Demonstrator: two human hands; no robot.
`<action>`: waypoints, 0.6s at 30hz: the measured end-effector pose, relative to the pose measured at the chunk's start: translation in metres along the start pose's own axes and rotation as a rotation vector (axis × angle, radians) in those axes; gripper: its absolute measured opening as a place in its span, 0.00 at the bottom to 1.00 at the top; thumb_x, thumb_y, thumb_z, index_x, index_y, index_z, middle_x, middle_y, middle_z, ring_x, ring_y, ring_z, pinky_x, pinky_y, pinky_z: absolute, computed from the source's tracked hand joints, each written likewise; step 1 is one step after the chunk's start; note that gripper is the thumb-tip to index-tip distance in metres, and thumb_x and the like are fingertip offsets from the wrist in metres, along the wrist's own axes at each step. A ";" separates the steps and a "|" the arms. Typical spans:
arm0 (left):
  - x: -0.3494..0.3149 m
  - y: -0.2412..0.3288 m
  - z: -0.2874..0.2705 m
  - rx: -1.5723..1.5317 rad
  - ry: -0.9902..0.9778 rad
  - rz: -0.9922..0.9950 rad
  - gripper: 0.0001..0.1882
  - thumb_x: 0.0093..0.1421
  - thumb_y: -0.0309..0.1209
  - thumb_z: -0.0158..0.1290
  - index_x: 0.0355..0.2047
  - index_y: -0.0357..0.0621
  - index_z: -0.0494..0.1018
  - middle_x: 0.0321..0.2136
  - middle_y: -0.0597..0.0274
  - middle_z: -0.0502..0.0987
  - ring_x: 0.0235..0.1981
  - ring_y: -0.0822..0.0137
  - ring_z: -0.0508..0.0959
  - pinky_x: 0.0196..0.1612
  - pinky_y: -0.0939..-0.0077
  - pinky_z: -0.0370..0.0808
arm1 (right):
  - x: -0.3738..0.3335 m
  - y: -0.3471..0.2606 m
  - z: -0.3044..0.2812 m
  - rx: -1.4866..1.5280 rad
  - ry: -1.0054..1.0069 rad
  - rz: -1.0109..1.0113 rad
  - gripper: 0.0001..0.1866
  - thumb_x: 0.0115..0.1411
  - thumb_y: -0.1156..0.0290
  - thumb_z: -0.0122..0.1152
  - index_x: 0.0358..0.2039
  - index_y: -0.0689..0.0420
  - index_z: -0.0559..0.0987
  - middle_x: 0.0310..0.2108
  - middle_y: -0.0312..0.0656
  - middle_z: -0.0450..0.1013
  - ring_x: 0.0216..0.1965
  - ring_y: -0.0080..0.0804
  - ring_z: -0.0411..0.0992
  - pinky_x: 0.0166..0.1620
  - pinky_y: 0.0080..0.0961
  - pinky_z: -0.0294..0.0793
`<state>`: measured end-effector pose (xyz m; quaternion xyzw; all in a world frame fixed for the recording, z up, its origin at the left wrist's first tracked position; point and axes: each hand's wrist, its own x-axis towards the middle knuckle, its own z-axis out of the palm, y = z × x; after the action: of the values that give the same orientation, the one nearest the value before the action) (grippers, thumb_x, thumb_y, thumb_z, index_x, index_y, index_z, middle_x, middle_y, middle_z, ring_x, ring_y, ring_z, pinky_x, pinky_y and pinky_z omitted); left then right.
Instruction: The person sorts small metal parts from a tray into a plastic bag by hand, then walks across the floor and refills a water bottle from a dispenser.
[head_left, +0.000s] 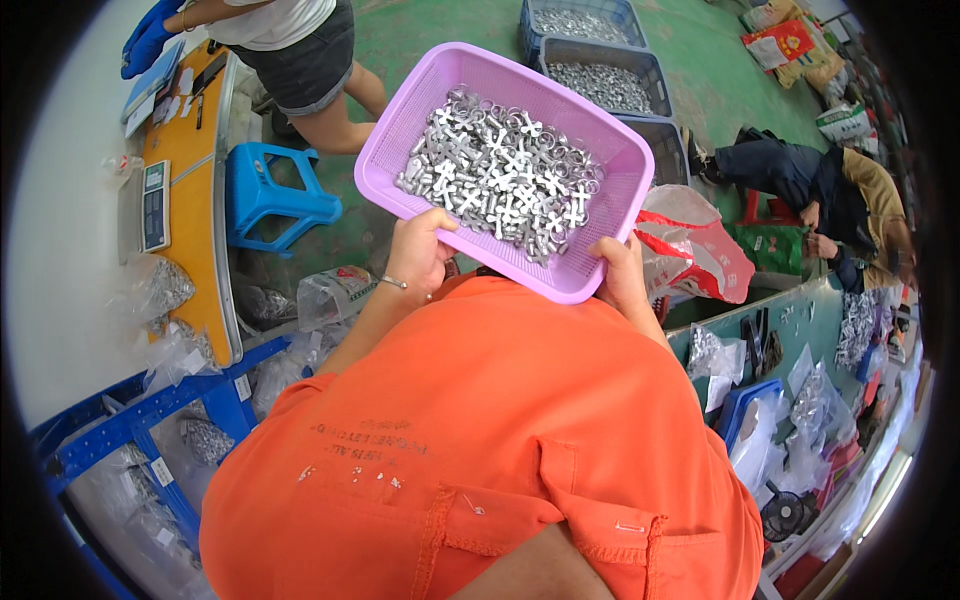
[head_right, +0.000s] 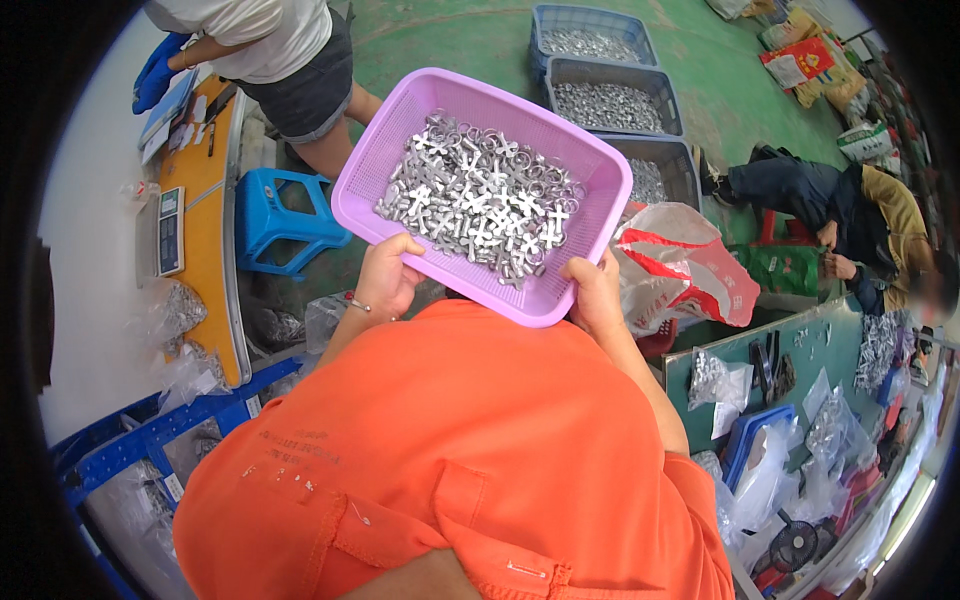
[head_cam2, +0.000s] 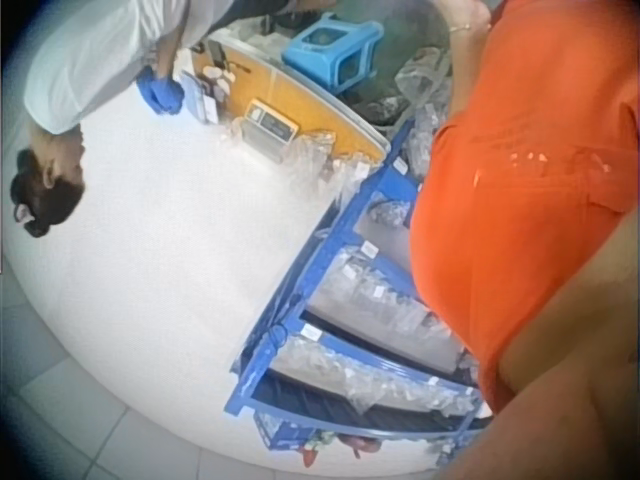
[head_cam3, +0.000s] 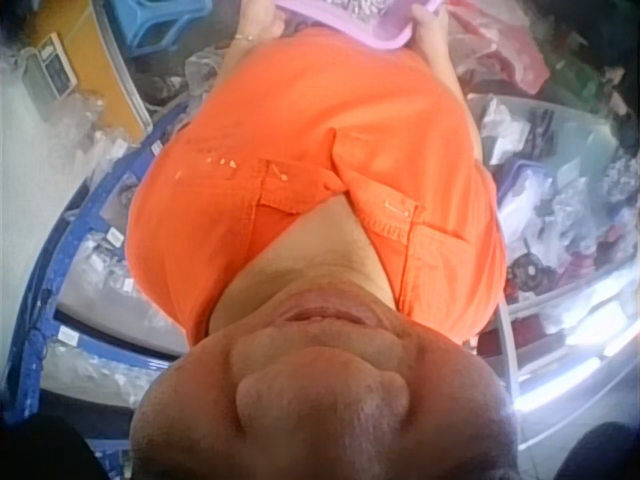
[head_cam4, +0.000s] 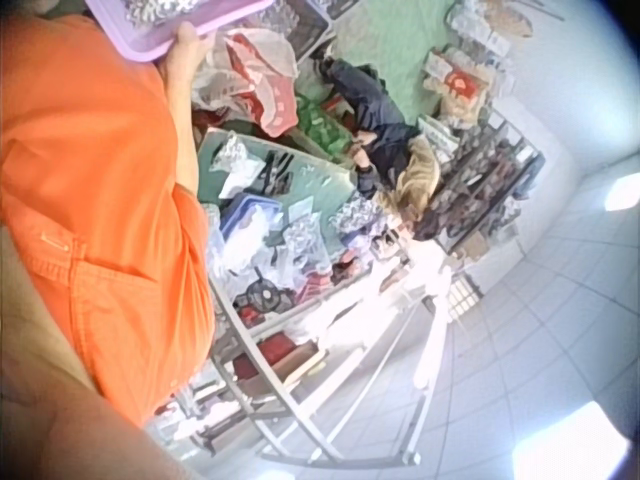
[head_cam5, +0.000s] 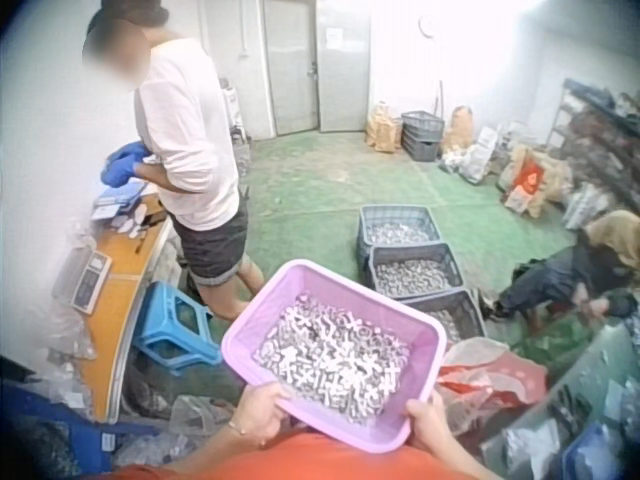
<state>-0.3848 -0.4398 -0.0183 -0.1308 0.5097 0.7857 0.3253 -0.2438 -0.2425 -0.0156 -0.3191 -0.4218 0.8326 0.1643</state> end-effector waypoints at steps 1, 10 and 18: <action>0.000 0.000 0.000 0.001 0.000 0.004 0.12 0.44 0.18 0.44 0.33 0.31 0.67 0.32 0.54 0.72 0.33 0.59 0.75 0.37 0.63 0.74 | 0.001 0.001 -0.001 -0.002 -0.007 0.000 0.21 0.38 0.85 0.45 0.38 0.68 0.67 0.31 0.44 0.68 0.30 0.31 0.68 0.35 0.25 0.70; -0.007 -0.003 0.002 -0.025 0.015 0.049 0.11 0.45 0.18 0.44 0.32 0.32 0.68 0.32 0.54 0.72 0.34 0.58 0.75 0.37 0.63 0.74 | 0.010 0.001 -0.009 -0.008 -0.068 0.022 0.21 0.38 0.84 0.46 0.38 0.68 0.67 0.30 0.44 0.69 0.30 0.32 0.69 0.35 0.25 0.71; -0.004 -0.008 -0.002 -0.033 0.059 0.055 0.10 0.45 0.18 0.44 0.30 0.31 0.68 0.31 0.53 0.72 0.34 0.57 0.75 0.37 0.62 0.75 | 0.015 -0.002 -0.008 -0.024 -0.068 0.051 0.20 0.38 0.84 0.44 0.37 0.70 0.67 0.29 0.45 0.69 0.28 0.32 0.70 0.34 0.26 0.72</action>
<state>-0.3765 -0.4405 -0.0228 -0.1453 0.5096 0.7982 0.2864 -0.2496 -0.2280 -0.0233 -0.3032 -0.4289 0.8418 0.1248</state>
